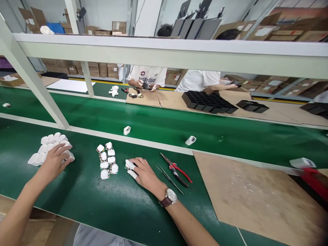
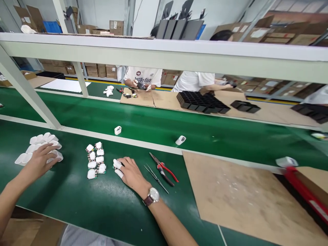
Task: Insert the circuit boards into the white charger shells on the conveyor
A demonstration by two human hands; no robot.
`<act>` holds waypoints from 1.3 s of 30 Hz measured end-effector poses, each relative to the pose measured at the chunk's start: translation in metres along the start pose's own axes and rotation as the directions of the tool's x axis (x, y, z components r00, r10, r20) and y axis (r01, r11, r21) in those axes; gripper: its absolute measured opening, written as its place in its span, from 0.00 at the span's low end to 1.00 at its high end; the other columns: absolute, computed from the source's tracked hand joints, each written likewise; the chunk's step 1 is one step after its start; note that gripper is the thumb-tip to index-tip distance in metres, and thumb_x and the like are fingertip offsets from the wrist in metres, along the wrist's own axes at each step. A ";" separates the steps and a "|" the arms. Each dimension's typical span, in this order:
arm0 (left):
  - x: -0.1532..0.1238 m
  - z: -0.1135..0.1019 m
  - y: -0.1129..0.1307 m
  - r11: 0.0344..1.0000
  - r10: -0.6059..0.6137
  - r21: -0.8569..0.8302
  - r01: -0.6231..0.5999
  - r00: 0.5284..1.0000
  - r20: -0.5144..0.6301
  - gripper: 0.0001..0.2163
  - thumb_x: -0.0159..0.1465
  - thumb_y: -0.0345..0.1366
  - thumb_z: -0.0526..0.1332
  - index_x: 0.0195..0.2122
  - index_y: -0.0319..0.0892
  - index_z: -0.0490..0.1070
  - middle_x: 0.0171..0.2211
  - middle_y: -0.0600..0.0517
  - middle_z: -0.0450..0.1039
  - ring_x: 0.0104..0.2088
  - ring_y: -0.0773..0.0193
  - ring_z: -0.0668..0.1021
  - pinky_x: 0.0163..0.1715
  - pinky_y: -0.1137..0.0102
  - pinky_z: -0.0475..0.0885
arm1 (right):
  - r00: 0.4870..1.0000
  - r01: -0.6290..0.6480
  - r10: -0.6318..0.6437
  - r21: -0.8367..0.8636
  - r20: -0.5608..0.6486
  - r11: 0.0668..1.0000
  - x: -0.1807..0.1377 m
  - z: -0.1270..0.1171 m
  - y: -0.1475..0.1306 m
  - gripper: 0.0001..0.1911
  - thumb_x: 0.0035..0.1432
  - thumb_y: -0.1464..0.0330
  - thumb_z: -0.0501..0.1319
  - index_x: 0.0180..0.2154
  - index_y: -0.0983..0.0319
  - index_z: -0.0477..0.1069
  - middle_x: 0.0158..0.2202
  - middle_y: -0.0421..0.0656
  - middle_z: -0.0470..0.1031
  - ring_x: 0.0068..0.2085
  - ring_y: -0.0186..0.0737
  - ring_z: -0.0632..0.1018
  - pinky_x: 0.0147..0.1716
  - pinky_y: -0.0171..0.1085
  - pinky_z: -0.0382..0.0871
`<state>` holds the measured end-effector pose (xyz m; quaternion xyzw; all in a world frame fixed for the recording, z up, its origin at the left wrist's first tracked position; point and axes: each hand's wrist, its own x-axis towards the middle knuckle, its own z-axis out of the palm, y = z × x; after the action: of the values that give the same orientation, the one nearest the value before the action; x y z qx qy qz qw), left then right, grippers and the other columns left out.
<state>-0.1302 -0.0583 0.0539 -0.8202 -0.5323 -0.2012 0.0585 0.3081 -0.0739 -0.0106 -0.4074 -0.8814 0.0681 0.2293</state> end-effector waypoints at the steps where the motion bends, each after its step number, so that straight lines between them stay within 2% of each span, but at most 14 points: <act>1: 0.006 0.000 0.017 0.994 0.001 -0.112 -0.002 1.000 -0.011 0.14 0.71 0.45 0.59 0.32 0.46 0.78 0.55 0.43 0.79 0.57 0.41 0.77 0.57 0.47 0.73 | 1.000 -0.023 0.023 -0.015 -0.020 1.000 -0.002 0.001 -0.001 0.16 0.73 0.64 0.59 0.59 0.58 0.71 0.51 0.51 0.76 0.50 0.50 0.76 0.48 0.51 0.75; 3: 0.016 0.001 0.058 0.945 0.007 -0.328 0.002 1.000 0.027 0.10 0.70 0.44 0.61 0.37 0.47 0.78 0.58 0.45 0.77 0.53 0.48 0.80 0.57 0.55 0.75 | 0.995 -0.083 0.080 -0.073 -0.054 0.994 -0.009 0.001 -0.005 0.16 0.72 0.59 0.61 0.54 0.61 0.73 0.45 0.51 0.75 0.45 0.51 0.76 0.44 0.51 0.76; 5: 0.025 0.008 0.104 0.867 0.103 -0.497 -0.029 0.987 0.122 0.07 0.70 0.41 0.63 0.39 0.47 0.79 0.60 0.45 0.74 0.53 0.51 0.81 0.56 0.60 0.75 | 0.990 -0.135 0.128 -0.115 -0.066 0.984 -0.021 -0.002 -0.011 0.18 0.70 0.57 0.63 0.53 0.63 0.73 0.47 0.54 0.74 0.47 0.54 0.75 0.45 0.54 0.76; 8: 0.032 0.031 0.161 0.729 0.313 -0.677 -0.097 0.928 0.204 0.05 0.70 0.38 0.63 0.38 0.46 0.79 0.62 0.43 0.72 0.55 0.50 0.80 0.57 0.62 0.75 | 0.990 -0.135 0.131 -0.085 -0.050 0.987 -0.041 -0.008 -0.019 0.18 0.71 0.65 0.60 0.60 0.63 0.68 0.56 0.56 0.72 0.55 0.57 0.74 0.51 0.56 0.76; 11: 0.034 0.059 0.191 0.656 0.365 -0.751 -0.075 0.903 0.228 0.07 0.68 0.36 0.65 0.47 0.47 0.78 0.60 0.42 0.73 0.53 0.49 0.81 0.53 0.62 0.77 | 0.990 -0.118 0.116 -0.024 -0.085 0.993 -0.058 -0.014 -0.022 0.21 0.72 0.71 0.56 0.63 0.60 0.63 0.53 0.52 0.75 0.52 0.52 0.76 0.50 0.53 0.78; 15: 0.024 0.089 0.198 0.581 0.292 -0.812 0.061 0.915 0.277 0.25 0.67 0.38 0.67 0.66 0.51 0.68 0.63 0.43 0.70 0.56 0.48 0.78 0.56 0.58 0.76 | 0.937 -0.203 0.214 0.068 -0.275 0.977 -0.071 -0.023 -0.029 0.24 0.70 0.70 0.59 0.65 0.56 0.61 0.50 0.49 0.76 0.49 0.50 0.78 0.47 0.51 0.80; 17: 0.015 0.099 0.198 0.544 0.249 -0.829 0.126 0.920 0.303 0.29 0.68 0.39 0.66 0.69 0.53 0.63 0.64 0.44 0.70 0.59 0.47 0.77 0.59 0.55 0.73 | 0.929 -0.191 0.220 0.121 -0.299 0.974 -0.072 -0.030 -0.039 0.26 0.68 0.71 0.61 0.65 0.54 0.61 0.51 0.49 0.75 0.50 0.50 0.78 0.48 0.51 0.79; 19: 0.009 0.105 0.199 0.528 0.219 -0.836 0.150 0.927 0.304 0.29 0.68 0.40 0.66 0.70 0.54 0.62 0.63 0.44 0.71 0.60 0.46 0.76 0.61 0.53 0.71 | 0.946 -0.147 0.180 0.138 -0.271 0.979 -0.070 -0.036 -0.048 0.29 0.68 0.73 0.61 0.66 0.53 0.60 0.53 0.50 0.74 0.52 0.50 0.77 0.49 0.52 0.79; 24: 0.008 0.107 0.203 0.588 0.178 -0.804 0.087 0.956 0.233 0.28 0.65 0.44 0.71 0.66 0.51 0.69 0.55 0.42 0.76 0.55 0.43 0.76 0.58 0.50 0.70 | 0.956 -0.100 0.120 0.084 -0.268 0.991 -0.061 -0.043 -0.058 0.32 0.66 0.76 0.62 0.67 0.54 0.59 0.53 0.51 0.74 0.52 0.53 0.76 0.48 0.53 0.78; 28: 0.008 0.100 0.202 0.638 0.210 -0.767 0.066 0.944 0.256 0.33 0.61 0.47 0.74 0.67 0.50 0.68 0.60 0.40 0.73 0.59 0.41 0.74 0.60 0.50 0.69 | 0.946 -0.117 0.140 0.094 -0.293 0.989 -0.061 -0.049 -0.056 0.31 0.66 0.76 0.62 0.67 0.52 0.61 0.52 0.50 0.74 0.51 0.52 0.76 0.47 0.52 0.78; 31: 0.009 0.093 0.203 0.583 0.277 -0.810 0.061 0.923 0.268 0.34 0.63 0.39 0.72 0.69 0.52 0.65 0.64 0.43 0.69 0.61 0.45 0.74 0.60 0.55 0.70 | 0.940 -0.138 0.167 0.116 -0.298 0.984 -0.065 -0.057 -0.058 0.32 0.66 0.76 0.62 0.67 0.51 0.61 0.53 0.50 0.73 0.51 0.52 0.77 0.48 0.52 0.77; 35: 0.012 0.094 0.208 0.523 0.413 -0.852 -0.016 0.880 0.236 0.21 0.66 0.31 0.66 0.59 0.52 0.74 0.50 0.47 0.79 0.50 0.51 0.81 0.51 0.62 0.75 | 0.937 -0.163 0.202 0.156 -0.285 0.974 -0.071 -0.063 -0.065 0.32 0.66 0.76 0.62 0.67 0.51 0.60 0.52 0.50 0.73 0.51 0.51 0.77 0.47 0.52 0.77; 37: 0.012 0.099 0.211 0.577 0.379 -0.814 -0.067 0.905 0.194 0.16 0.66 0.34 0.67 0.55 0.50 0.76 0.45 0.47 0.80 0.45 0.51 0.81 0.45 0.63 0.75 | 0.944 -0.150 0.194 0.176 -0.266 0.973 -0.071 -0.062 -0.070 0.32 0.66 0.77 0.61 0.67 0.52 0.60 0.52 0.51 0.73 0.51 0.51 0.76 0.47 0.52 0.77; 39: 0.010 0.105 0.212 0.658 0.306 -0.743 -0.121 0.945 0.117 0.16 0.64 0.39 0.71 0.53 0.49 0.77 0.45 0.45 0.79 0.43 0.51 0.81 0.43 0.63 0.75 | 0.953 -0.131 0.173 0.180 -0.248 0.975 -0.069 -0.058 -0.075 0.32 0.65 0.77 0.61 0.67 0.53 0.59 0.52 0.51 0.72 0.51 0.51 0.76 0.47 0.52 0.78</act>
<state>0.0919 -0.1074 -0.0126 -0.8504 -0.3107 -0.2898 -0.3104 0.3220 -0.1791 0.0392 -0.4597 -0.8008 0.1025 0.3701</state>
